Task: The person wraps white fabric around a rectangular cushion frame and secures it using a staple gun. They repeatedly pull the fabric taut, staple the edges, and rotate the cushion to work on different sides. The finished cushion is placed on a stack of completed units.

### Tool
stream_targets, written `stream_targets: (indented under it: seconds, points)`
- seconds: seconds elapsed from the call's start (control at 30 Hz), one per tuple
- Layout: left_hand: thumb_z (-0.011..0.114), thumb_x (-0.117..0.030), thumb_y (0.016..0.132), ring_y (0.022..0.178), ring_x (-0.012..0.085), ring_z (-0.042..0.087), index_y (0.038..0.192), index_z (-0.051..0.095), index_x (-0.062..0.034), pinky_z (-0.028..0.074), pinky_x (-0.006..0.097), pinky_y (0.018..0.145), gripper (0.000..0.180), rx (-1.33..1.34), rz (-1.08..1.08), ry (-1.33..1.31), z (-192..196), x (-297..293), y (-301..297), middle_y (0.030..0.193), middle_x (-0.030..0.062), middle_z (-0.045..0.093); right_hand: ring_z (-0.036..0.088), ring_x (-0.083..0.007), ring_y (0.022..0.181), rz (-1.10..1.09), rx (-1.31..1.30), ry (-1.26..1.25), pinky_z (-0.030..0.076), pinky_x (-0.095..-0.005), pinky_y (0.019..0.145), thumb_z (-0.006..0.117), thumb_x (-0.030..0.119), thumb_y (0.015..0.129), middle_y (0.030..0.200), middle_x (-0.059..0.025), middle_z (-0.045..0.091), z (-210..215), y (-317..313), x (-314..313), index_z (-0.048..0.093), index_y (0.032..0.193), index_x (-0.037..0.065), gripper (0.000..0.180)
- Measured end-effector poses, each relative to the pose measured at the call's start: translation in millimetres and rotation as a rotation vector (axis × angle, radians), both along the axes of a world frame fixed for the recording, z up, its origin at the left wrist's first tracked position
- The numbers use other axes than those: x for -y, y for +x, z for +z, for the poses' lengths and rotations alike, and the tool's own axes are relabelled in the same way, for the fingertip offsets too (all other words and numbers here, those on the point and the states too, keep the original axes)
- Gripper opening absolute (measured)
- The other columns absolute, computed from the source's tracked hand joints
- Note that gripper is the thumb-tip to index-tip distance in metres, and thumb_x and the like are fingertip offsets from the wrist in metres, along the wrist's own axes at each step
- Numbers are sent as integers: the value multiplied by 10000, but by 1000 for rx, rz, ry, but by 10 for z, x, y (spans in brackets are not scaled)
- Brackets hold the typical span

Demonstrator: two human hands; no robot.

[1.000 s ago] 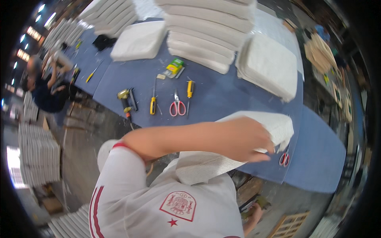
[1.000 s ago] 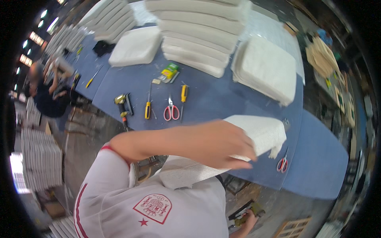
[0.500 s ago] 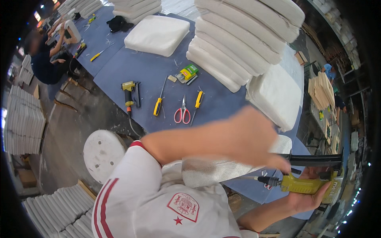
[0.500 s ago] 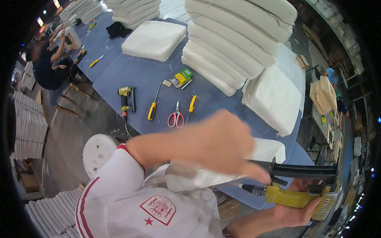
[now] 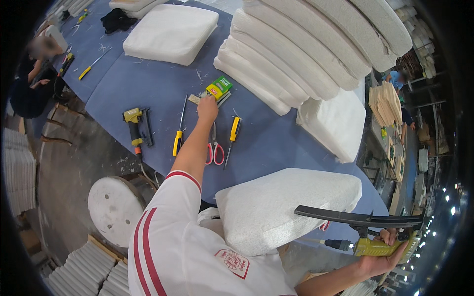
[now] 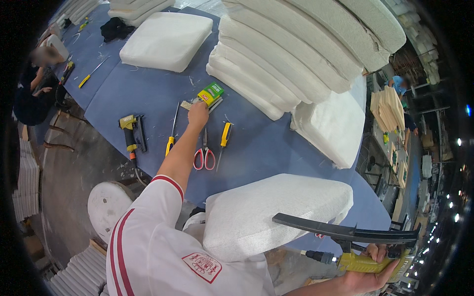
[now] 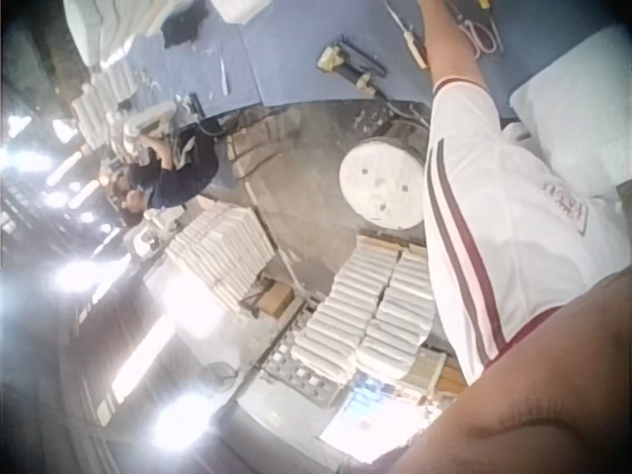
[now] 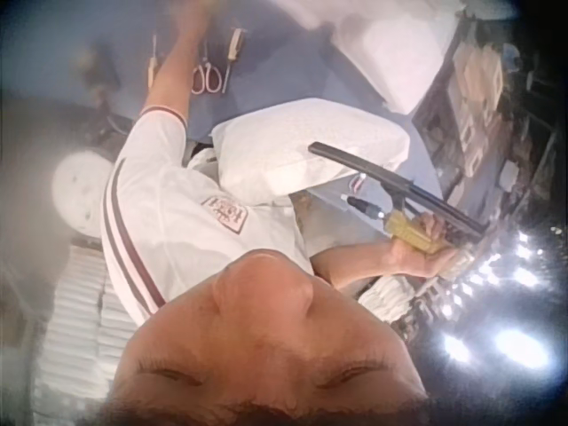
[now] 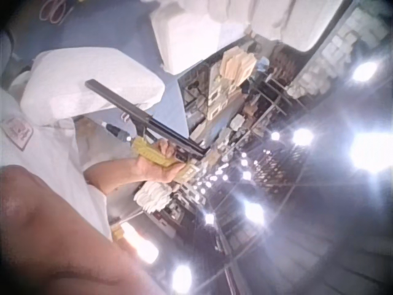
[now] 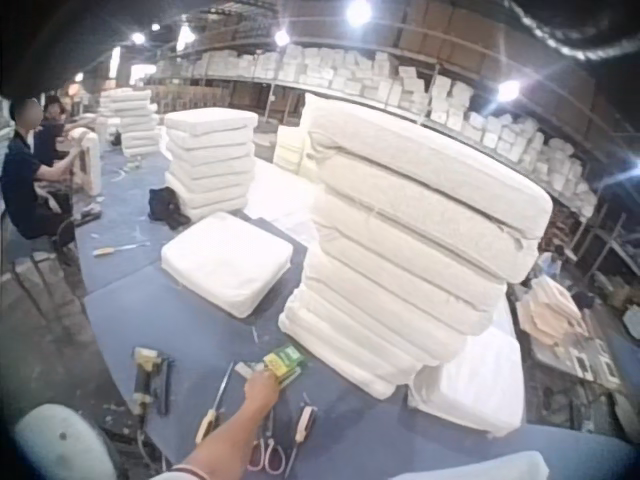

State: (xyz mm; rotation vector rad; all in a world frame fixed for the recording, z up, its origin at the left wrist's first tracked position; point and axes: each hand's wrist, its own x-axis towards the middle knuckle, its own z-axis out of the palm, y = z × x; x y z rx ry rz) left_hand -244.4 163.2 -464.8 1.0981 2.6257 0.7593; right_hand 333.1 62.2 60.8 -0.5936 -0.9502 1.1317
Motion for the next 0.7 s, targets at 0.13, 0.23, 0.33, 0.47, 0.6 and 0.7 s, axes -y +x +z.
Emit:
stream_targets:
  seconds: [0.13,0.23,0.33,0.47,0.6,0.7]
  points:
    - [720,-223,1054,1185,440,768,1111,813,-34,618,558,996,218,69,12,3,112,79,0,1204,203,810,387,-163,895,60,-41,-26,408,-322,787,607,204,1215,1085,-97,484,-66,147,88,571,1511,-49,391]
    - [683,-302,1103,1211,463,759,1142,816,-24,607,559,1031,310,159,73,-65,274,178,-53,1274,230,805,416,-162,902,130,-77,-17,405,-327,794,631,204,1196,1218,-144,591,-104,241,70,584,1498,-50,398]
    - [638,-425,1136,1250,466,757,1202,822,-12,601,555,1065,456,364,180,-18,462,229,-157,1329,250,804,419,-167,907,152,-146,-27,404,-324,803,630,179,1189,1260,-142,595,-159,277,39,574,1506,-57,399]
    - [613,-518,1133,1277,471,761,1260,829,-27,589,562,1112,552,359,361,-145,620,433,-101,1335,262,810,433,-171,902,85,-137,1,410,-326,793,626,176,1187,1255,-143,592,-171,306,76,574,1511,-55,402]
    - [658,-519,1104,1297,476,752,1290,823,-51,582,589,1127,530,291,326,-160,600,570,-41,1364,247,797,440,-173,885,71,-101,-2,418,-324,770,622,180,1189,1212,-145,589,-171,535,108,581,1509,-53,397]
    - [756,-475,1056,1330,469,728,1319,797,-48,593,584,1118,503,156,183,-194,537,611,211,1417,223,757,443,-172,878,0,-81,-24,426,-322,758,628,192,1189,1164,-142,582,-199,756,209,584,1509,-51,405]
